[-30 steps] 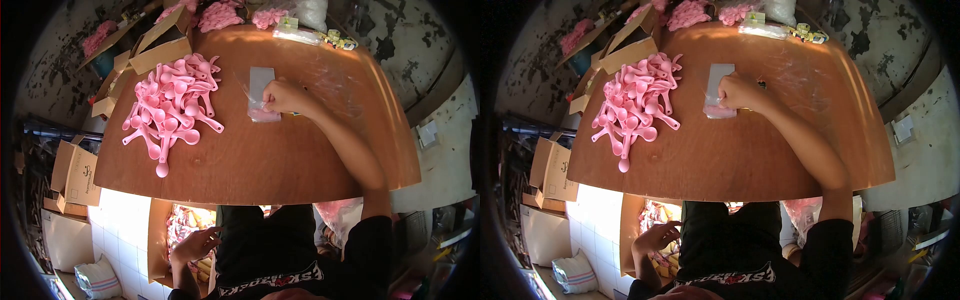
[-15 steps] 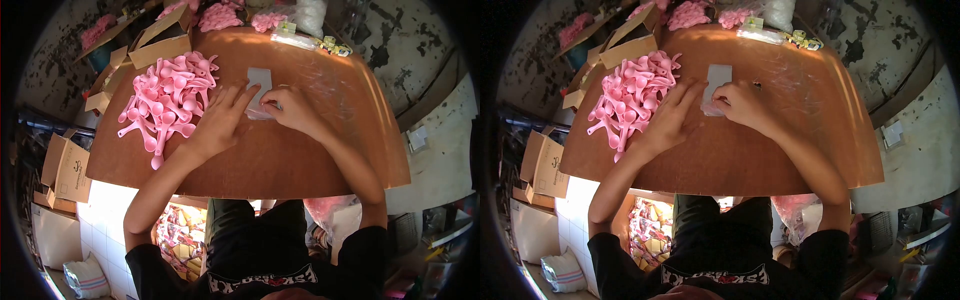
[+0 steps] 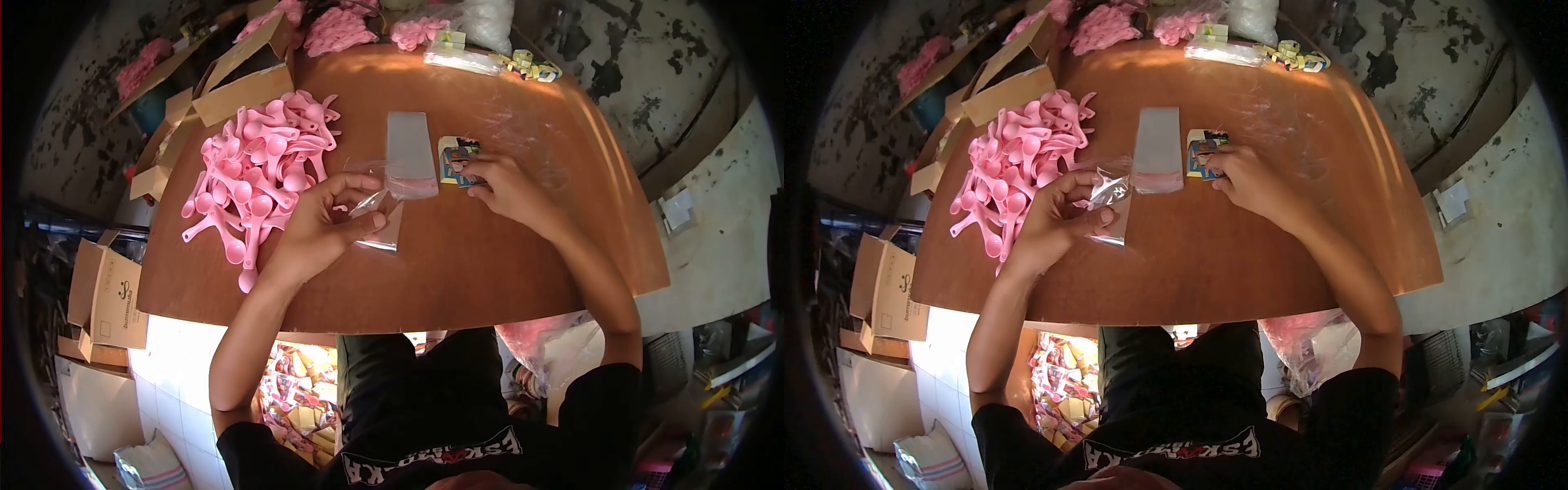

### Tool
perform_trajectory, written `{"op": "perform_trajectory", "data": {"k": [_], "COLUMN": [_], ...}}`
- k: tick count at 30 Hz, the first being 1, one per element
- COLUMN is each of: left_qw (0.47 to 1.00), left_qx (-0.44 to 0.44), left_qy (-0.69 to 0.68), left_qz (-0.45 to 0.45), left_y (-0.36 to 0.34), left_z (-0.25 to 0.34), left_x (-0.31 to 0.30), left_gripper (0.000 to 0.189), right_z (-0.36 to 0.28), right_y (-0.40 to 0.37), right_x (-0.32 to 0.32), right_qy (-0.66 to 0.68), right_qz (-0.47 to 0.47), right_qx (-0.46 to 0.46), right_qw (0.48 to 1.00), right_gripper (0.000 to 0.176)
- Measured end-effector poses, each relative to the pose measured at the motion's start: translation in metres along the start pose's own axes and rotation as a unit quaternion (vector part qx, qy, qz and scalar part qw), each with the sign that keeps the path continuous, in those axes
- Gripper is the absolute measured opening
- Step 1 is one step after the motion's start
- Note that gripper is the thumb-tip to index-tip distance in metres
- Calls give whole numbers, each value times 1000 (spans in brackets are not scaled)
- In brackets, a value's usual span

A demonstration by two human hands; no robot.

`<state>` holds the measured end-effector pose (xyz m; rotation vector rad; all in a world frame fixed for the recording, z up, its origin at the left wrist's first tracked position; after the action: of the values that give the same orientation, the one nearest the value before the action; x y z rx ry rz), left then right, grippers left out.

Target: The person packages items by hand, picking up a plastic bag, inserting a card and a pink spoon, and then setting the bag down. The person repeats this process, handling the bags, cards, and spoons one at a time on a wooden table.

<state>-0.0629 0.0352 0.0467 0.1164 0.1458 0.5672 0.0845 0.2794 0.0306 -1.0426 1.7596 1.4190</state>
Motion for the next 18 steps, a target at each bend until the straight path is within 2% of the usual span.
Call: {"op": "perform_trajectory", "data": {"k": [1, 3, 5, 6, 8, 10, 14, 18], "left_qw": [995, 996, 991, 993, 992, 991, 988, 994], "left_qx": [-50, -31, -96, -92, -92, -83, -140, -99], "left_qy": [-81, -73, -97, -72, -84, -98, -60, -40], "left_qz": [2, 26, 8, 35, 32, 27, -17, -13], "left_y": [-3, -4, 0, 0, 1, 4, 9, 15], "left_z": [2, 0, -8, -8, -6, -13, -13, -7], "left_x": [1, 0, -4, -1, 4, 4, 10, 20], "left_gripper": [40, 35, 29, 26, 26, 27, 30, 30], "right_z": [1, 2, 5, 5, -1, -17, -8, 16], "right_y": [-1, -3, -4, -4, -1, 0, -5, -9], "right_x": [1, -3, -6, -10, -17, -35, -20, -6], "right_qy": [22, 45, 67, 44, 23, -64, -38, 15], "right_qz": [-23, -19, -15, 6, 24, 94, 50, 18], "right_qx": [23, 23, 22, 20, 12, 7, -22, -9], "right_qw": [999, 999, 997, 999, 999, 994, 998, 1000], "right_gripper": [20, 17, 14, 14, 14, 15, 17, 21]}}
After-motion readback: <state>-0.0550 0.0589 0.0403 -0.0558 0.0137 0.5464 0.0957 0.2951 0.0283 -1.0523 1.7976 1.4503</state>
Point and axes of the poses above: each hand's wrist, its own y-axis towards the middle knuckle, its own x-axis out of the palm, z = x × y, the point moved 2 cm from there along y, towards the middle knuckle, and after that the axes turned 6 degrees about z, right-handed, at the moved point
